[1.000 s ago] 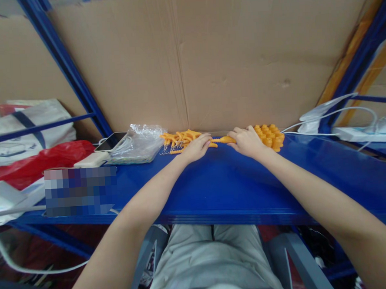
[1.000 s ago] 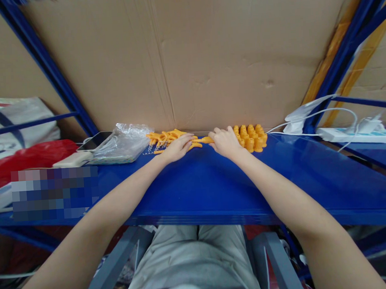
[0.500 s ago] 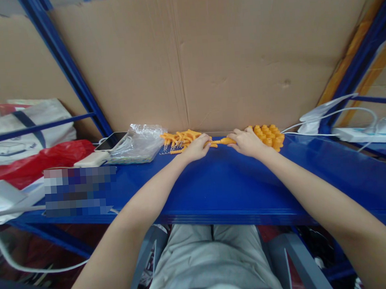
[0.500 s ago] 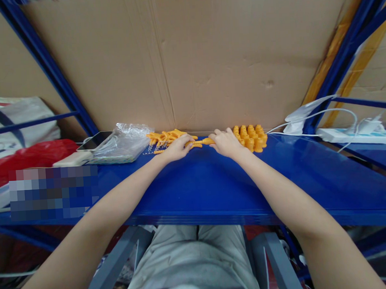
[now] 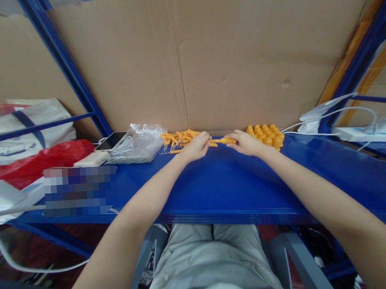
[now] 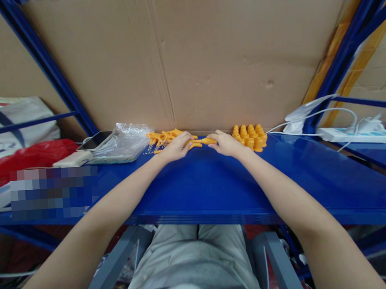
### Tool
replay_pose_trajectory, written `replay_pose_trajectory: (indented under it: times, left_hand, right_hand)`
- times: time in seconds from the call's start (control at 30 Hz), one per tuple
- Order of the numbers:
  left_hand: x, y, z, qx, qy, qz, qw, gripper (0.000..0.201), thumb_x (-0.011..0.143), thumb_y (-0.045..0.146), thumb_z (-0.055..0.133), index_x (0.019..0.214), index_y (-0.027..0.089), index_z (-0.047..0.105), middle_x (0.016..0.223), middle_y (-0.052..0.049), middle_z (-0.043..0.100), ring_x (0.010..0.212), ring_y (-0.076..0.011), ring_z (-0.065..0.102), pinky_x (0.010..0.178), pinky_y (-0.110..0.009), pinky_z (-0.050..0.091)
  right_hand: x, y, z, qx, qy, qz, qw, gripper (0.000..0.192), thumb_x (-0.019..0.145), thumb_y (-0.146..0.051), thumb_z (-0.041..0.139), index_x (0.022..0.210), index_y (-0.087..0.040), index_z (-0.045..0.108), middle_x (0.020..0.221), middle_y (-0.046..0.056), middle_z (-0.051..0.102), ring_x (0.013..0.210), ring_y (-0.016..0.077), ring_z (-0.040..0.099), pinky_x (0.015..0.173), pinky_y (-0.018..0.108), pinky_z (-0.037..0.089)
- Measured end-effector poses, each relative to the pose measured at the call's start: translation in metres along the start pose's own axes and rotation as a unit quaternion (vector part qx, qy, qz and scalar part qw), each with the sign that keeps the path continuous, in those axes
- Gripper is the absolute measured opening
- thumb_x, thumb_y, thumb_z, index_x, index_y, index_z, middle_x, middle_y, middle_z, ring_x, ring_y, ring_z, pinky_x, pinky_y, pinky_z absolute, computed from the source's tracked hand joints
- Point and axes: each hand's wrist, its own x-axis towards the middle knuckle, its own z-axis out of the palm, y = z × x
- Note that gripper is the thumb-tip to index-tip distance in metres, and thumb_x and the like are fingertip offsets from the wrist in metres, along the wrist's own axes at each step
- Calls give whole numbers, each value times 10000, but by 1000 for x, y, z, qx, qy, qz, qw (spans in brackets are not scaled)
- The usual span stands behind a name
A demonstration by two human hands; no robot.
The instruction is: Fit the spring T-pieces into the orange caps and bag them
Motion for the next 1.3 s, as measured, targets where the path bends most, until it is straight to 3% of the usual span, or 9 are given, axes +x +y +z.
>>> replay_pose_trajectory:
  times: [0.33, 0.5, 0.8, 1.03, 1.3]
  left_hand:
    - [0, -1, -2, 2, 7, -11, 1000, 111, 981, 221, 482, 932, 188, 575, 1011, -94, 634, 968, -224, 632, 888, -385, 522]
    - [0, -4, 1, -5, 6, -6, 1000, 101, 974, 208, 494, 899, 184, 558, 980, -92, 626, 943, -221, 629, 856, -367, 520]
    - [-1, -8, -2, -37, 20, -12, 999, 83, 966, 226, 551, 901, 182, 576, 961, -75, 628, 919, -213, 614, 832, -357, 512]
    - [0, -4, -4, -17, 43, -26, 999, 100, 961, 245, 584, 886, 178, 581, 944, -69, 630, 885, -204, 617, 805, -339, 503]
    - [0, -4, -4, 8, 58, -19, 998, 156, 959, 262, 595, 834, 182, 547, 907, -62, 628, 833, -192, 610, 756, -316, 486]
  right_hand:
    - [3, 2, 5, 74, 31, 1, 997, 418, 961, -329, 563, 1332, -157, 646, 1316, 167, 677, 1199, 295, 631, 1012, 468, 496]
    - [3, 11, 4, 151, -8, 60, 987, 585, 877, -330, 703, 1412, -137, 568, 1162, 149, 729, 1018, 265, 703, 890, 416, 573]
    - [5, 21, 8, 389, 2, 119, 913, 411, 765, -224, 798, 1131, -190, 612, 1080, 89, 709, 980, 218, 726, 936, 414, 586]
    - [7, 9, 2, 463, 1, 156, 873, 195, 849, -288, 778, 900, -195, 615, 809, 34, 728, 709, 165, 735, 788, 325, 608]
    - [6, -7, -2, 505, 1, 211, 837, 358, 985, -453, 602, 756, -180, 577, 673, 61, 712, 568, 146, 699, 682, 271, 599]
